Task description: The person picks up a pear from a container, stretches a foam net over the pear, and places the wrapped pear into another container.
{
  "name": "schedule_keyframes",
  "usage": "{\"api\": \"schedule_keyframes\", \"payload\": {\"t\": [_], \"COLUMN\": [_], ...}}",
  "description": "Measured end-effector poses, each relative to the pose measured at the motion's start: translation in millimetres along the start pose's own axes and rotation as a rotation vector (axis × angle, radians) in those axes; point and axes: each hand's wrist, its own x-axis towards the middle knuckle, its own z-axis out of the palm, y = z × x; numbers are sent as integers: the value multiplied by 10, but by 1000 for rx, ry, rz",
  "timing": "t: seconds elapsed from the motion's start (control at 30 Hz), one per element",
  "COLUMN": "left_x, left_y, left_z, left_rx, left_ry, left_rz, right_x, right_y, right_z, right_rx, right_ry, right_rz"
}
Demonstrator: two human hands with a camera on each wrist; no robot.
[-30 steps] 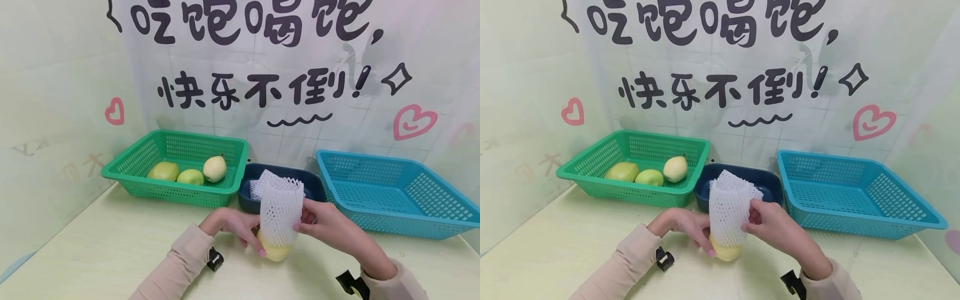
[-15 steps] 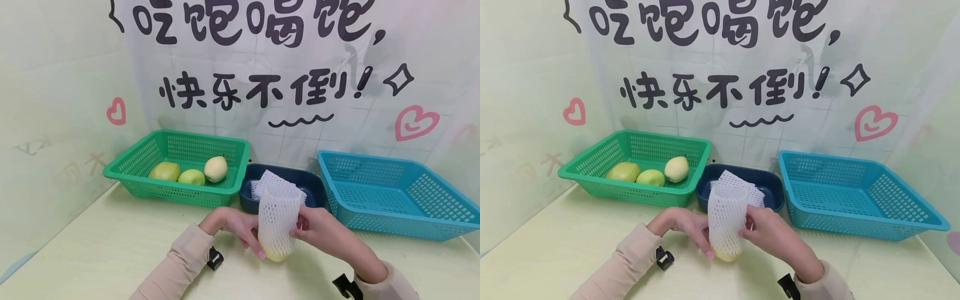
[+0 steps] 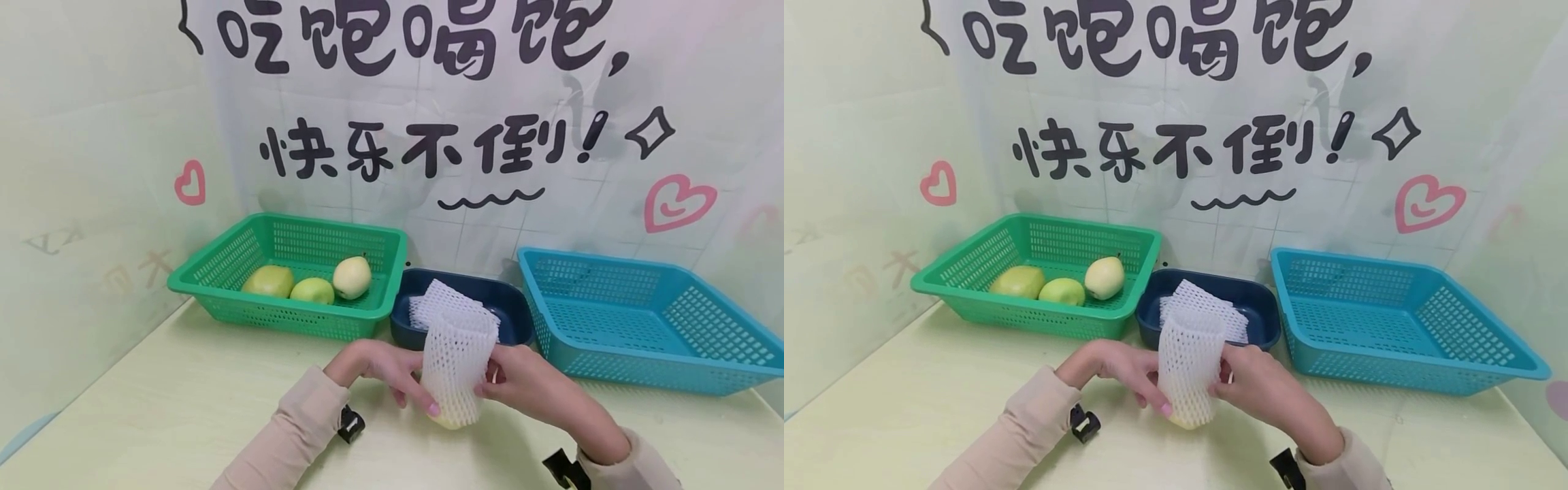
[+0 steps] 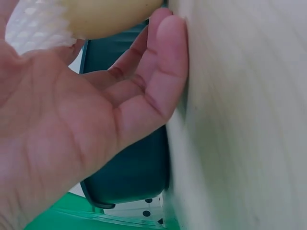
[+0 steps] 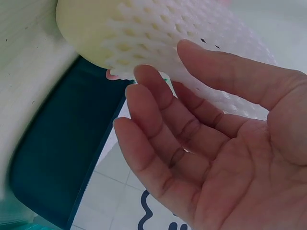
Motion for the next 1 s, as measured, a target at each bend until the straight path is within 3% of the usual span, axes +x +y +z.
{"api": "schedule_keyframes", "payload": {"t": [0.33,1.0], "left_x": [31,47], "left_y": [-26,-39], "left_z": [6,8], "left_rx": [-11,2], "left_ry": [6,10], "left_rz": [-11,1], "right_x": [3,3], "right_y": [51,88], "right_z": [-8,4], "right_rx": [75,91], "right_ry": [-71,-85], "right_rz": [63,0]}}
